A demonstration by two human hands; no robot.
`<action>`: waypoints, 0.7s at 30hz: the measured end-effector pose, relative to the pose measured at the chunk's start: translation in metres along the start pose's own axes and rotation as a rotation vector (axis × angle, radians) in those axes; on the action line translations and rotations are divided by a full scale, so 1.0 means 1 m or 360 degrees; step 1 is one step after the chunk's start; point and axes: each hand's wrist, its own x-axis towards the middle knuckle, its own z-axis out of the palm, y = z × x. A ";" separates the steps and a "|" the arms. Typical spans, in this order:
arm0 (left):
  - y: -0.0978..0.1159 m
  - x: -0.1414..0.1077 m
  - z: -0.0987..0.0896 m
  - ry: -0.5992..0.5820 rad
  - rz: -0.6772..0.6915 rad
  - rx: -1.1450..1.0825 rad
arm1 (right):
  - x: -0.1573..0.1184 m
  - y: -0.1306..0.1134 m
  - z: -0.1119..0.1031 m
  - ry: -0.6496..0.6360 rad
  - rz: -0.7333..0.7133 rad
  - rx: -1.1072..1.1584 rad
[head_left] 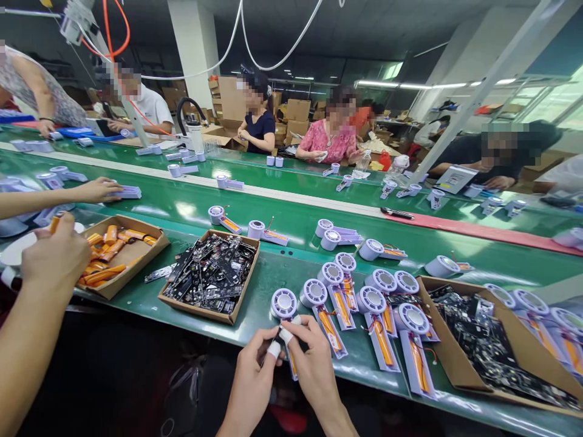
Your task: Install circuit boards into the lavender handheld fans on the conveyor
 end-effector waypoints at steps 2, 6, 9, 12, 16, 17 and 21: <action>0.001 0.001 0.000 -0.0002 -0.0008 -0.0045 | 0.001 -0.002 0.000 0.0023 0.0034 0.0070; 0.003 0.003 -0.001 -0.0001 -0.0036 -0.0106 | 0.004 -0.008 0.000 0.0072 0.0110 0.0145; 0.003 0.004 0.000 -0.0001 -0.0049 -0.0106 | 0.006 -0.013 -0.001 0.0051 0.0083 0.0118; 0.004 0.003 0.001 0.0016 -0.0058 -0.0117 | 0.006 -0.015 -0.003 0.0034 0.0058 0.0097; 0.008 0.003 -0.001 0.0004 -0.0033 -0.0080 | 0.008 -0.013 -0.006 -0.0013 0.0040 0.0067; 0.009 0.003 -0.002 -0.0012 -0.0028 -0.0062 | 0.009 -0.012 -0.007 -0.0038 0.0040 0.0061; 0.015 0.008 -0.010 -0.0097 -0.0025 -0.0010 | 0.015 -0.006 -0.013 -0.0126 0.0016 0.0052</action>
